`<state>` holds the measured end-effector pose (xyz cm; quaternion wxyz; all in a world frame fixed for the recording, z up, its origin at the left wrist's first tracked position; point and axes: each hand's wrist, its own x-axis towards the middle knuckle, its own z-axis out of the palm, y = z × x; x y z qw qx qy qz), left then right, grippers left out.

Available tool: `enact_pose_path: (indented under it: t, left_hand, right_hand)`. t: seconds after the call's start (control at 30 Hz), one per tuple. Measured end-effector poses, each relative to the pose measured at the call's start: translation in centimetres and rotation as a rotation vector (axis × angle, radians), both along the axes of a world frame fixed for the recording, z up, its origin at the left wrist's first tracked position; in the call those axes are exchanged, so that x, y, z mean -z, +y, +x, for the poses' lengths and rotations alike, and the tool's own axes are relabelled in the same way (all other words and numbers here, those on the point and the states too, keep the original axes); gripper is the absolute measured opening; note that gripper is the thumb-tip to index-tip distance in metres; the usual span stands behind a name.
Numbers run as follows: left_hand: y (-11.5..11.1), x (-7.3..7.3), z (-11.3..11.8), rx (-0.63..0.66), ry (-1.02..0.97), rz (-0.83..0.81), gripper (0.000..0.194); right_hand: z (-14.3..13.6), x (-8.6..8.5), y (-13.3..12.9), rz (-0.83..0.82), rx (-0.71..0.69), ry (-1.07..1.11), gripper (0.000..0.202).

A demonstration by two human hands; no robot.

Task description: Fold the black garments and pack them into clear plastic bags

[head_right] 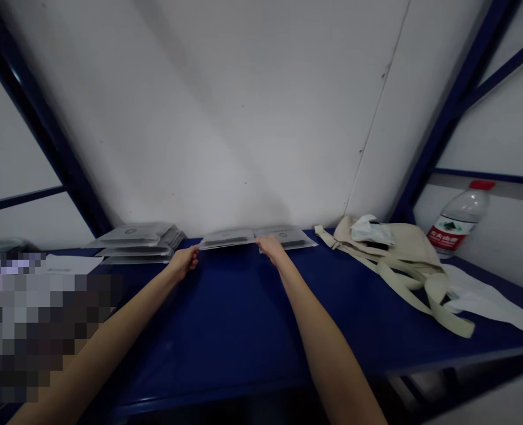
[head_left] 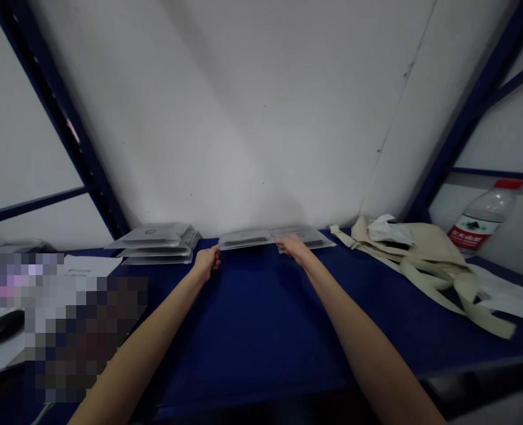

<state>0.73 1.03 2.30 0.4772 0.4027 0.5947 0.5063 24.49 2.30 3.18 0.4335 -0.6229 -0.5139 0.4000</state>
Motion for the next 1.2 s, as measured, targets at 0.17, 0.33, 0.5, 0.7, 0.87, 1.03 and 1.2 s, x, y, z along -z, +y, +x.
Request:
enact_pose_path:
  t: [0.17, 0.33, 0.5, 0.7, 0.87, 1.03, 1.2]
  left_hand:
    - [-0.2, 0.6, -1.5, 0.018, 0.158, 0.045, 0.025]
    - [-0.8, 1.0, -2.2, -0.058, 0.639, 0.271, 0.023]
    - [-1.9, 1.1, -1.9, 0.039, 1.109, 0.466, 0.018]
    - [-2.1, 1.5, -1.5, 0.31, 1.319, 0.593, 0.023]
    - [-1.9, 2.2, -1.6, 0.346, 1.393, 0.61, 0.044]
    - [-1.7, 2.2, -1.7, 0.337, 1.379, 0.624, 0.053]
    - [-1.4, 2.3, -1.5, 0.326, 1.324, 0.66, 0.053]
  right_hand:
    - [-0.3, 0.1, -0.6, -0.05, 0.049, -0.036, 0.022]
    - [-1.3, 0.1, -1.0, -0.053, 0.045, -0.059, 0.021]
    - [-2.9, 0.0, -1.4, -0.038, -0.066, -0.071, 0.024]
    - [-4.5, 0.0, -2.1, -0.035, -0.126, -0.081, 0.022]
    - [-4.4, 0.1, -2.2, -0.029, -0.142, -0.147, 0.035]
    - [-5.4, 0.1, -3.0, 0.048, -0.271, -0.332, 0.029]
    - [-7.7, 0.4, -4.5, 0.401, -0.393, -0.71, 0.02]
